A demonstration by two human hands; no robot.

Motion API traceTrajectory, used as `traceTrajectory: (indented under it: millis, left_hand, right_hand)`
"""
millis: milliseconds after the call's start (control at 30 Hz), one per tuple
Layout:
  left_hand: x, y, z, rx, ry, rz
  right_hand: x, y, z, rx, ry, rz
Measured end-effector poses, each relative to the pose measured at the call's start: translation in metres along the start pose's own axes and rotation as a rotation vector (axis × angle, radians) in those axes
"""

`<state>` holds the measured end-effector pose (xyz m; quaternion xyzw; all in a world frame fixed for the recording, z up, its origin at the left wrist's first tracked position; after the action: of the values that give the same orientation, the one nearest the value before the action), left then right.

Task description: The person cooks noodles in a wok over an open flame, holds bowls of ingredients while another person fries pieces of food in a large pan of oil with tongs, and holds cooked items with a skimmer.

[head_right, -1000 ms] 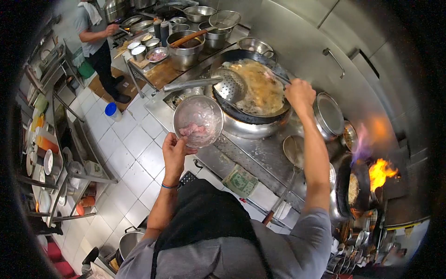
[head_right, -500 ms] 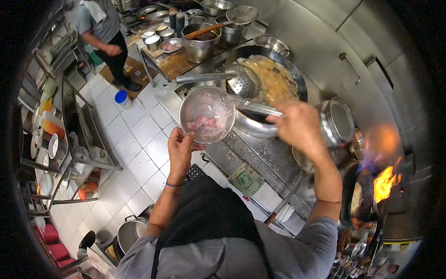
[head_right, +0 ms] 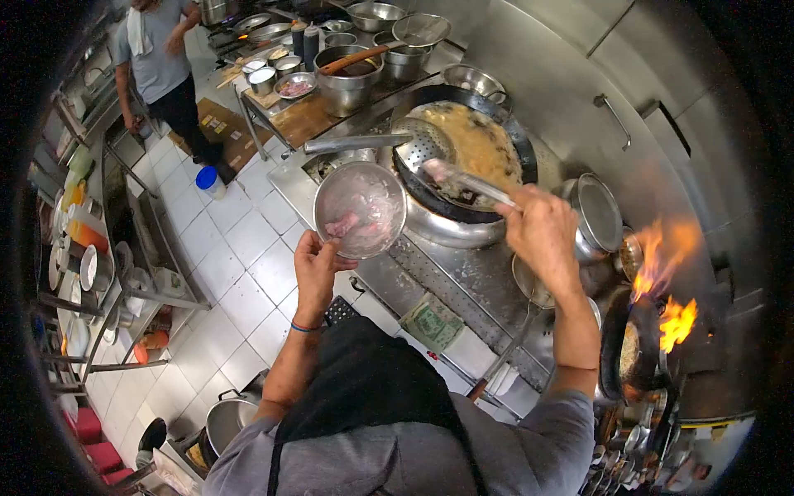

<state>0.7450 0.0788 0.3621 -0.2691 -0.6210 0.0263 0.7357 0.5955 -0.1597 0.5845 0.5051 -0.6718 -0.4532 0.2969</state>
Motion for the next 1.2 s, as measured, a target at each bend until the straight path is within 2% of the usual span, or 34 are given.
traceTrajectory:
  millis: [67,200,300,400,467,533,600,667,733,867,1000,1200]
  left_hand:
    - [-0.004,0.002,-0.002,-0.005,0.010,0.008]
    - [-0.002,-0.004,0.001,-0.052,0.024,0.018]
    - [0.000,-0.005,0.000,-0.056,0.002,0.003]
    - [0.004,0.007,0.001,0.000,0.021,-0.067]
    - [0.009,0.011,0.002,0.017,0.056,-0.034]
    - [0.011,0.010,0.001,0.007,0.064,-0.024]
    - [0.014,0.005,0.001,-0.042,0.065,-0.044]
    - [0.016,-0.006,0.001,-0.103,0.066,-0.056]
    - [0.018,-0.016,0.002,-0.155,0.064,-0.064]
    - [0.012,-0.018,0.003,-0.195,0.063,-0.067]
    - [-0.008,-0.004,-0.004,-0.124,0.058,-0.099]
    - [-0.002,0.018,-0.004,-0.018,0.059,-0.165]
  right_hand:
    - [0.036,-0.017,-0.013,0.036,-0.129,0.118]
    - [0.126,-0.084,-0.052,-0.211,-0.438,0.375]
    - [0.167,-0.118,-0.057,-0.250,-0.505,0.398]
    - [0.135,-0.083,-0.048,0.119,-0.373,0.189]
    - [0.077,-0.035,-0.039,0.133,-0.200,-0.006]
    - [0.029,-0.006,-0.025,-0.064,-0.085,-0.089]
    - [-0.009,0.000,-0.006,-0.187,0.141,-0.114]
    - [-0.040,-0.006,0.006,-0.319,0.276,-0.085]
    - [-0.051,-0.029,0.016,-0.344,0.372,-0.125]
    - [-0.047,-0.035,0.018,-0.227,0.382,-0.170]
    - [-0.031,-0.002,0.013,-0.196,0.221,-0.152]
    - [0.047,-0.011,-0.032,0.095,-0.060,0.189]
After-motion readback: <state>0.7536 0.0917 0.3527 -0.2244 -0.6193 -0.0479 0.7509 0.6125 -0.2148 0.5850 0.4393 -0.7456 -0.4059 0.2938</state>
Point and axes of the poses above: each hand's wrist, its own z-axis away from the middle knuckle, its own y-axis out of the back of the hand, x = y × z, the point moved 3 cm from there along -z, towards the middle knuckle, and after that the axes turned 3 degrees about -z, right-handed, at the moved point
